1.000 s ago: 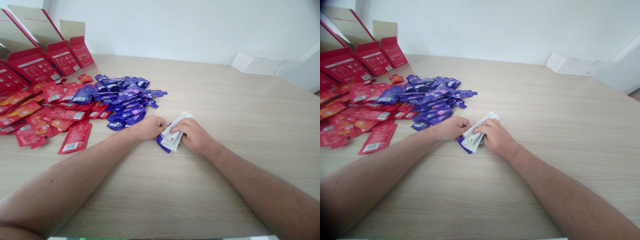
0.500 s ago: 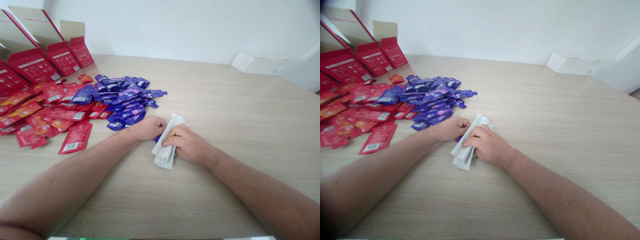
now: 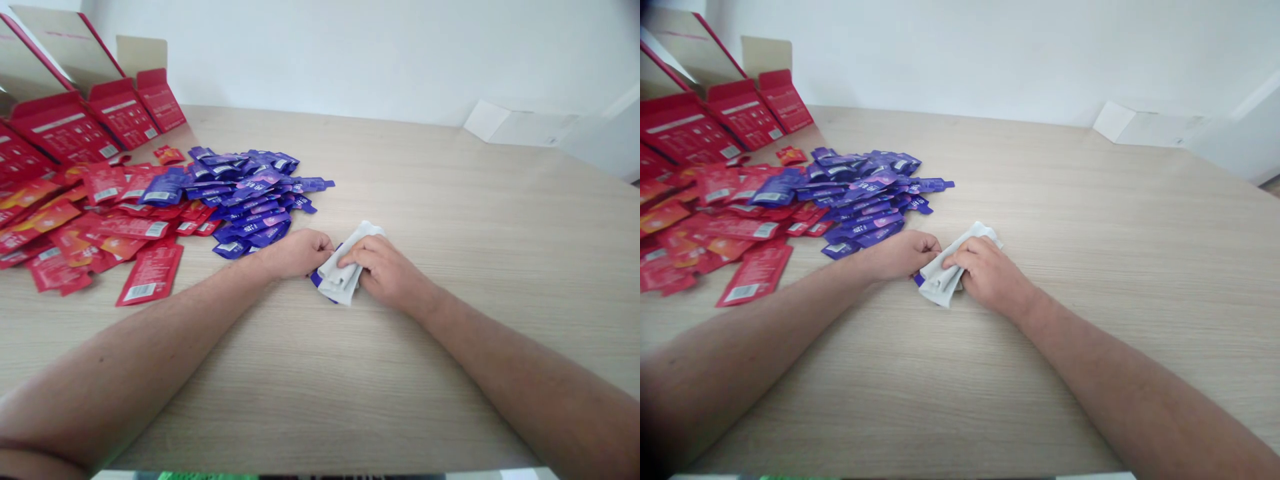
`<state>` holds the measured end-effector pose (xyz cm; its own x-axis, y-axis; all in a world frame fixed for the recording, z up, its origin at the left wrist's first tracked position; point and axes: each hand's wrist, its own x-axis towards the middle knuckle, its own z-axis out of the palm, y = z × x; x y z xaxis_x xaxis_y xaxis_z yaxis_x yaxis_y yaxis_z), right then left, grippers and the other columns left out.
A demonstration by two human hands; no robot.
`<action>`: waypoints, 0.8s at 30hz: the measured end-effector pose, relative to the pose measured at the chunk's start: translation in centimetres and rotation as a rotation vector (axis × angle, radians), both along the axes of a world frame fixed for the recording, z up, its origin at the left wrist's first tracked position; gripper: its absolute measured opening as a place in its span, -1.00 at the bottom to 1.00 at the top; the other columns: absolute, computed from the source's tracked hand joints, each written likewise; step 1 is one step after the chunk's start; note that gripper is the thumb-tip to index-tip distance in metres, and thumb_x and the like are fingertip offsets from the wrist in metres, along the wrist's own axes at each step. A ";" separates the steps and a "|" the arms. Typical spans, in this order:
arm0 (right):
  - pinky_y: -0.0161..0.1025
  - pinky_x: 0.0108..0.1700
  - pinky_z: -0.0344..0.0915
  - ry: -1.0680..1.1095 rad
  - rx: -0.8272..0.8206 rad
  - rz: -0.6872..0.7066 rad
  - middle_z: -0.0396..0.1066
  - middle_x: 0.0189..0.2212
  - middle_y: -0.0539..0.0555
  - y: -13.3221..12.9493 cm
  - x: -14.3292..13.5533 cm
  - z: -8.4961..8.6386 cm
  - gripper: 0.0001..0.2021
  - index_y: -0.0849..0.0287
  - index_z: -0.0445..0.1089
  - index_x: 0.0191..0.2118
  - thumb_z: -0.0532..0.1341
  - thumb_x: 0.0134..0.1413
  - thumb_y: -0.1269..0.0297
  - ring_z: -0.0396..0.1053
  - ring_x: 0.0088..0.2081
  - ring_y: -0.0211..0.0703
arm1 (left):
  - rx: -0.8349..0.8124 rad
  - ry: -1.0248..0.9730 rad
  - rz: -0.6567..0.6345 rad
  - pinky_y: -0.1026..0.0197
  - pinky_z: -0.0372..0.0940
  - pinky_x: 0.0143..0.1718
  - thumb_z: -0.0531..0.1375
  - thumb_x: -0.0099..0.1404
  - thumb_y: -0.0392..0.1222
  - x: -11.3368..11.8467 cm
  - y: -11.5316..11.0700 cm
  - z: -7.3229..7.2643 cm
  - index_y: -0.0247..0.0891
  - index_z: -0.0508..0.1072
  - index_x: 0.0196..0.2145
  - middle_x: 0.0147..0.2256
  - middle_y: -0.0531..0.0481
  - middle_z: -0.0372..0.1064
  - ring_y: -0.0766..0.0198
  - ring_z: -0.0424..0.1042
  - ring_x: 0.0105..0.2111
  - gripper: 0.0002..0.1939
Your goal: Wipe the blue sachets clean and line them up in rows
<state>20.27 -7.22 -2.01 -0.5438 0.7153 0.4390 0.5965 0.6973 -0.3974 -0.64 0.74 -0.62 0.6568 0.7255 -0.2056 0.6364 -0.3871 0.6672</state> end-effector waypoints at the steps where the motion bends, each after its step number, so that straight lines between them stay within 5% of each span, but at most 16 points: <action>1: 0.00 0.06 0.30 0.004 0.004 -0.016 0.43 -0.17 0.14 0.1 0.1 0.0 -0.61 0.13 0.52 -0.07 0.15 0.08 0.65 0.35 -0.08 -0.02 | -0.001 0.000 0.003 0.36 0.10 -0.60 0.10 0.28 -0.13 0.0 0.0 0.0 -0.23 0.48 -0.36 -0.56 0.09 0.42 0.38 0.34 -0.60 -0.80; 6: -0.01 0.06 0.31 -0.045 -0.005 0.106 0.43 -0.16 0.12 -0.2 -0.3 0.0 -0.61 0.08 0.53 -0.07 0.16 0.09 0.62 0.33 -0.04 0.00 | -0.004 0.004 -0.002 0.36 0.09 -0.60 0.11 0.28 -0.13 0.0 -0.1 0.2 -0.24 0.49 -0.38 -0.57 0.09 0.40 0.39 0.33 -0.59 -0.80; 11: 0.00 0.05 0.30 -0.002 0.015 -0.024 0.44 -0.17 0.13 0.0 0.1 -0.1 -0.62 0.12 0.53 -0.08 0.15 0.08 0.64 0.36 -0.08 -0.02 | -0.016 -0.012 0.019 0.36 0.11 -0.61 0.11 0.29 -0.13 0.1 -0.2 0.2 -0.24 0.47 -0.38 -0.58 0.09 0.40 0.38 0.33 -0.61 -0.81; 16: 0.00 0.05 0.32 -0.055 0.012 0.103 0.44 -0.15 0.12 -0.3 -0.3 0.1 -0.61 0.08 0.53 -0.07 0.15 0.10 0.63 0.33 -0.03 0.00 | -0.020 -0.001 -0.004 0.36 0.09 -0.60 0.11 0.29 -0.13 0.1 -0.2 0.4 -0.24 0.48 -0.39 -0.60 0.10 0.38 0.39 0.32 -0.61 -0.79; 21: 0.01 0.06 0.30 -0.014 0.023 -0.010 0.44 -0.17 0.13 -0.2 -0.1 0.2 -0.63 0.12 0.52 -0.09 0.15 0.09 0.64 0.35 -0.08 -0.01 | 0.003 -0.006 0.001 0.37 0.08 -0.61 0.12 0.30 -0.13 0.1 -0.2 0.4 -0.23 0.48 -0.39 -0.58 0.10 0.40 0.39 0.33 -0.60 -0.80; 24: 0.00 0.06 0.30 -0.045 0.016 0.064 0.44 -0.16 0.13 -0.4 -0.3 0.2 -0.63 0.11 0.53 -0.08 0.16 0.09 0.63 0.33 -0.04 0.00 | 0.010 -0.003 -0.012 0.37 0.07 -0.61 0.12 0.30 -0.14 0.0 -0.2 0.4 -0.23 0.48 -0.40 -0.59 0.10 0.39 0.40 0.33 -0.60 -0.80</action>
